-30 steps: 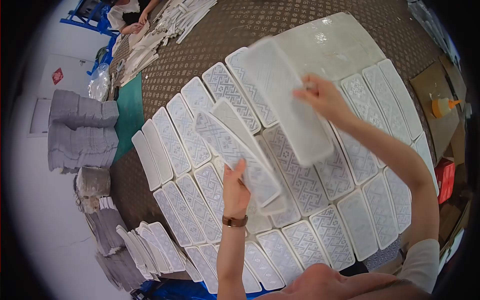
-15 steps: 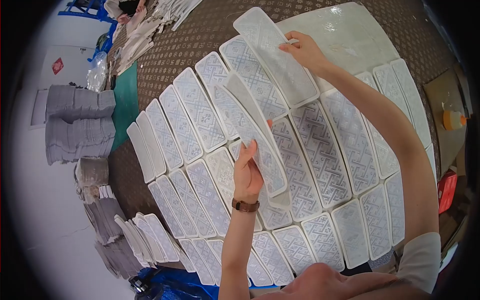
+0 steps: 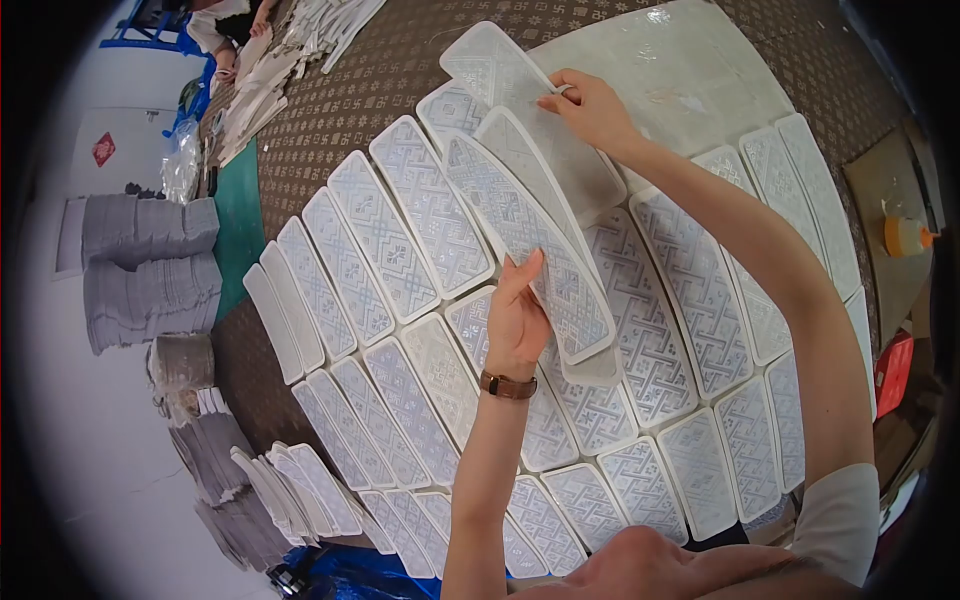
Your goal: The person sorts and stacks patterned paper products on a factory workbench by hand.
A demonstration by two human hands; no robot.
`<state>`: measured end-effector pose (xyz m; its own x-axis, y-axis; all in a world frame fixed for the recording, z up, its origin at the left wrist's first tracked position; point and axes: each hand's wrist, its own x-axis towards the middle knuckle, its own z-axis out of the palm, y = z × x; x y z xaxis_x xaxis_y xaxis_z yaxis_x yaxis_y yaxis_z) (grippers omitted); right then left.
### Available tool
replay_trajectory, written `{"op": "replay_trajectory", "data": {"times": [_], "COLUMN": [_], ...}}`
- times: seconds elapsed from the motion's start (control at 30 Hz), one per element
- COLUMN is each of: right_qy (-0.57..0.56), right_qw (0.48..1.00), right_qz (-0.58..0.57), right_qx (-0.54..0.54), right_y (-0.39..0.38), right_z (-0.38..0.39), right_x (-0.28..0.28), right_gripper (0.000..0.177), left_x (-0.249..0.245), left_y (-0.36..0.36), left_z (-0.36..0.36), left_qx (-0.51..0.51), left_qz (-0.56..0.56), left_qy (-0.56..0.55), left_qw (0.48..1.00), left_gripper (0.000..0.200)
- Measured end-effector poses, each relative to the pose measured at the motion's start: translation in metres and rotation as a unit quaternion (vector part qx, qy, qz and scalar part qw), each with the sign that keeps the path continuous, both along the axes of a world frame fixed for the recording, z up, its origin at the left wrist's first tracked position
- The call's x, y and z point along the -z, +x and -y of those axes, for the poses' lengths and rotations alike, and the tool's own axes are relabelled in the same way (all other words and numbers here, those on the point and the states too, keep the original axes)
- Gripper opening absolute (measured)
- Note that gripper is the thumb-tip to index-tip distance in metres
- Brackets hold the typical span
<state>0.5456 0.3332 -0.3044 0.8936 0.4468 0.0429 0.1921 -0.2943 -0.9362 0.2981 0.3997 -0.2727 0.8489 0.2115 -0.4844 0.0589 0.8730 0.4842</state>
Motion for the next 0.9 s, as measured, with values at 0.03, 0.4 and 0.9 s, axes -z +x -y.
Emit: {"op": "replay_trajectory", "data": {"times": [0.03,0.4,0.9], "right_qy": [-0.015,-0.058,-0.114], "right_qw": [1.000,0.998,0.978], "right_qz": [-0.014,0.023,0.168], "right_qx": [0.002,0.030,0.049], "right_y": [0.001,-0.007,-0.012], "right_z": [0.001,0.002,-0.001], "right_x": [0.001,0.002,0.005], "right_gripper": [0.021,0.024,0.025], "left_x": [0.001,0.005,0.007], "left_y": [0.001,0.002,0.004], "left_z": [0.000,0.002,0.002], "left_qx": [-0.002,0.000,0.006], "left_qz": [-0.002,-0.011,-0.001], "left_qy": [-0.004,0.012,0.013], "left_qw": [1.000,1.000,1.000], "left_gripper": [0.037,0.036,0.037]}}
